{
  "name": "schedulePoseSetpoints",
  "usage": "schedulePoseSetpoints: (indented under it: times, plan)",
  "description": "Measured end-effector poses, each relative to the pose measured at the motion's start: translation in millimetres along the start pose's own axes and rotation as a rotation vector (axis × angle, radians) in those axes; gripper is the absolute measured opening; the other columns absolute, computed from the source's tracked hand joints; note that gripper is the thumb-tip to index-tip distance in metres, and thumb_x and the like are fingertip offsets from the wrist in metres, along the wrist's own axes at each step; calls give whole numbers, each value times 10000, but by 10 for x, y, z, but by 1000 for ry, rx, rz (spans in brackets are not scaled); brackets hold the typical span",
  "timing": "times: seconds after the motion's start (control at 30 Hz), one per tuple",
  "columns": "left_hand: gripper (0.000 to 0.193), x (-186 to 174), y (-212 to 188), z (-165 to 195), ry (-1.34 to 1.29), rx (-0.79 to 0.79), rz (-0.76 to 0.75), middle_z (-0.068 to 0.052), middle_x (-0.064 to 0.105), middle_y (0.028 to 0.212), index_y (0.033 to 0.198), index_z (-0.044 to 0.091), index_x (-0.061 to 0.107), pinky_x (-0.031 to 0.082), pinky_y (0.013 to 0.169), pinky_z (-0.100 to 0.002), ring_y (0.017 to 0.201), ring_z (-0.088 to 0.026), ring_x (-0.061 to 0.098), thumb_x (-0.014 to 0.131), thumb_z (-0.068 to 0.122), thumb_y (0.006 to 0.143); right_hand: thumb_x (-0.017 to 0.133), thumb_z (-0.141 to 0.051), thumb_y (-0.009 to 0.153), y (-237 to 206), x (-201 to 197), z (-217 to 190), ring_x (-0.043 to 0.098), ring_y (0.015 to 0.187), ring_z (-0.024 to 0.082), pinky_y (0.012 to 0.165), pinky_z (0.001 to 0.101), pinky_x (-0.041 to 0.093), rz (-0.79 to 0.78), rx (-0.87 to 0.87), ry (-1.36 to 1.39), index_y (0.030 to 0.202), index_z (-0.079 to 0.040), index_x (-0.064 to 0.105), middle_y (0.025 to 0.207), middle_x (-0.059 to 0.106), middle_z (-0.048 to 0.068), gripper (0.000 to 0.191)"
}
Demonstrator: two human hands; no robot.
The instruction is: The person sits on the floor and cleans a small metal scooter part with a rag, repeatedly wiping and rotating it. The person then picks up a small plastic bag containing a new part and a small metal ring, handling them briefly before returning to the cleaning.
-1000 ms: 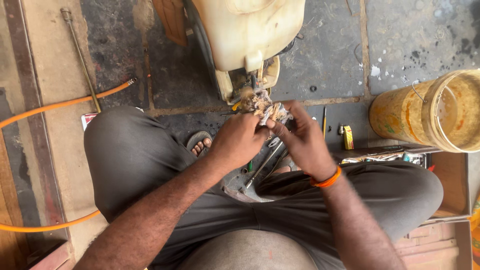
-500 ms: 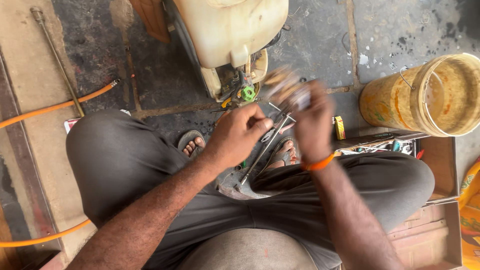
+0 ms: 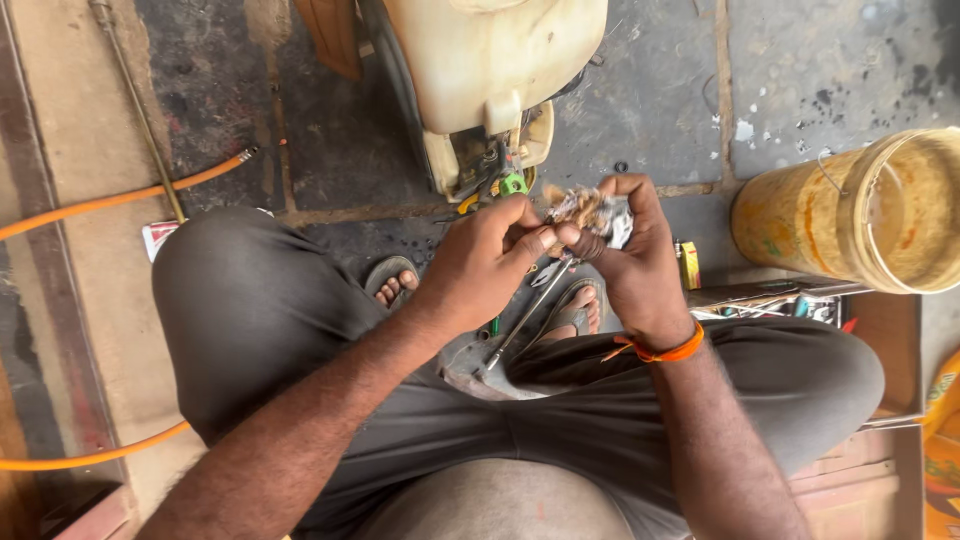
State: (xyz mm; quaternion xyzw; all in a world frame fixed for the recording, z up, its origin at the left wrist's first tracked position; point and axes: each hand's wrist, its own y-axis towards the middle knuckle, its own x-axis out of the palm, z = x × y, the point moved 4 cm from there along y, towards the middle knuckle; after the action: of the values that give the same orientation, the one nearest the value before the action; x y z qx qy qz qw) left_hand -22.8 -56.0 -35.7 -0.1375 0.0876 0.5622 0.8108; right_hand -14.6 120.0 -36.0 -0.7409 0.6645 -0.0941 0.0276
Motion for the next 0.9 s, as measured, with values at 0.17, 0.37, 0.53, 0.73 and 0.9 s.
schedulePoseSetpoints:
  times: [0.17,0.37,0.53,0.73,0.9]
  plan:
    - [233,30,-60,-20,-9,-54,-26,-86,627,708,897,42,579,483,579,-373,627,-178,625,661,226,1014,723,-80,944,36,-34,61,673,1005,93,884,254,570,-38,100,-25,1329,-69,596,1148,728,67,406]
    - [205,101,-31,-82,-82,-69,57,-43,650,713,896,55,587,489,580,-343,633,-146,629,671,217,989,742,-102,990,121,35,171,634,816,84,697,230,506,125,35,-113,1120,-22,705,968,741,33,157]
    - [190,246,48,-99,-162,-31,166,-40,654,760,908,45,566,520,597,-323,679,-132,658,646,186,1007,718,-193,1043,284,78,320,600,784,54,646,212,490,311,-13,110,1128,-21,691,945,693,-8,194]
    - [201,286,90,-90,-125,-13,197,-28,657,734,912,48,583,517,587,-309,658,-124,656,636,209,1020,704,-284,980,280,-118,391,605,667,103,495,292,478,429,110,154,1076,-56,677,861,693,-1,249]
    - [219,118,31,-135,-165,-93,235,-29,650,739,920,77,601,526,552,-300,636,-127,628,626,257,1041,644,-381,1079,265,-312,-12,626,893,152,783,309,530,430,39,94,1184,-33,631,1022,668,56,364]
